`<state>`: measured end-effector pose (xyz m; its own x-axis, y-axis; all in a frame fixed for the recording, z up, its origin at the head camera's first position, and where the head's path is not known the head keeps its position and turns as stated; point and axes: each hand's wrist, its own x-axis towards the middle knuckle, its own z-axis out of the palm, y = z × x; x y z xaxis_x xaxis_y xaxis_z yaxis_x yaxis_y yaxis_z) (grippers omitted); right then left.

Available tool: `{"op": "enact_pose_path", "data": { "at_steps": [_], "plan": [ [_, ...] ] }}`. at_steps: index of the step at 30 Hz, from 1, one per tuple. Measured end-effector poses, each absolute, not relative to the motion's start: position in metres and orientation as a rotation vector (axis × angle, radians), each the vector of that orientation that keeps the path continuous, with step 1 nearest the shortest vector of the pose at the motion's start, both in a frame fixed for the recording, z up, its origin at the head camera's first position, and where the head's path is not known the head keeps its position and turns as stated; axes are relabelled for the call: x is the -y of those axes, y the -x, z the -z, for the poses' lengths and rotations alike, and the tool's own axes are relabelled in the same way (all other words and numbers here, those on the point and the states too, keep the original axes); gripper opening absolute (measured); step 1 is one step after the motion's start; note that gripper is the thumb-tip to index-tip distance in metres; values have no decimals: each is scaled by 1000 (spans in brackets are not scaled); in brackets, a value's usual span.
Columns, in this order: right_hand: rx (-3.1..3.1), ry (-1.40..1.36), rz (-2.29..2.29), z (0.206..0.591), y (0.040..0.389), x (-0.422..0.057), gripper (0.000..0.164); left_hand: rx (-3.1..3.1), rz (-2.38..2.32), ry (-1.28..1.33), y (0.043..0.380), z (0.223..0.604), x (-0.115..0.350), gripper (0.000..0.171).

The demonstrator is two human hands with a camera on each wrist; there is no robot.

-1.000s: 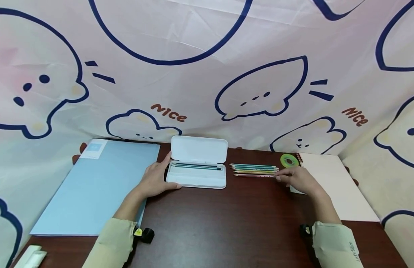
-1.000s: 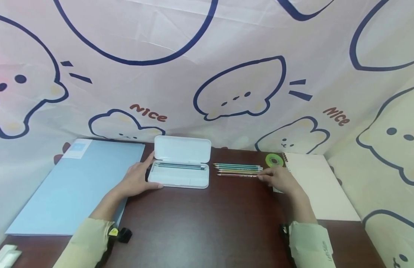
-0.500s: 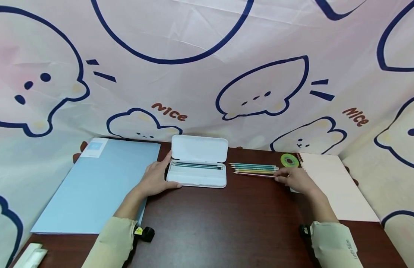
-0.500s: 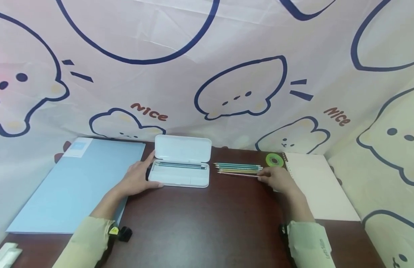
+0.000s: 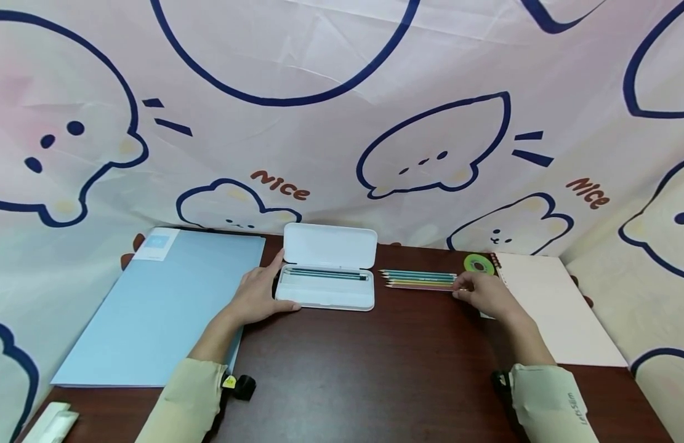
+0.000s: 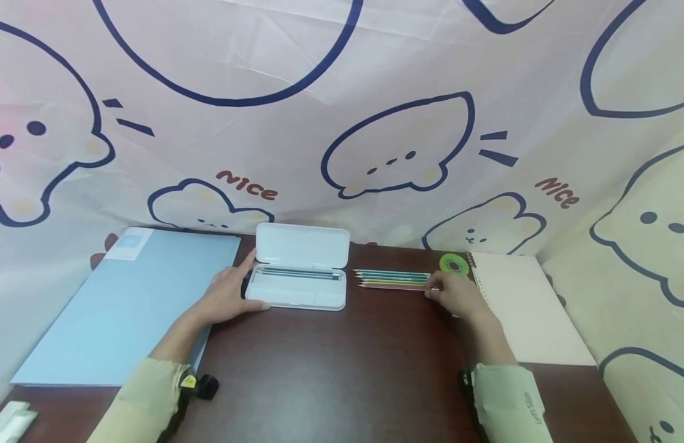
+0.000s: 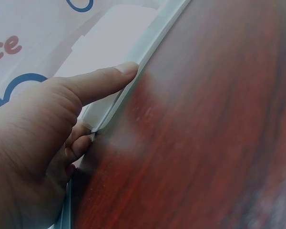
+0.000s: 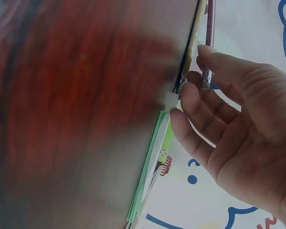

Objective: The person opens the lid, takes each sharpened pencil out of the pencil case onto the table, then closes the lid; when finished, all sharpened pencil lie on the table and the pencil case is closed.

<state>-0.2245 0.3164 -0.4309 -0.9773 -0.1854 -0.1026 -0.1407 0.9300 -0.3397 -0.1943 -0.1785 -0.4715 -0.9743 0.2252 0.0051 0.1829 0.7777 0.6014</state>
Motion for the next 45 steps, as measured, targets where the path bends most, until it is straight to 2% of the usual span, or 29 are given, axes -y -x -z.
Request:
{"op": "enact_pose_path", "data": {
  "at_steps": [18, 29, 37, 45],
  "plan": [
    [-2908, 270, 592, 425, 216, -310, 11, -2902, -986, -343, 194, 472, 180, 125],
    [-2779, 457, 697, 425, 211, -290, 30, -2893, -985, -347, 194, 471, 180, 125],
    [-2754, 570, 662, 424, 210, -258, 30, -2895, -979, -362, 194, 470, 178, 125],
    [-2796, 630, 590, 425, 210, -247, 29, -2890, -972, -349, 195, 470, 178, 125]
  ]
}}
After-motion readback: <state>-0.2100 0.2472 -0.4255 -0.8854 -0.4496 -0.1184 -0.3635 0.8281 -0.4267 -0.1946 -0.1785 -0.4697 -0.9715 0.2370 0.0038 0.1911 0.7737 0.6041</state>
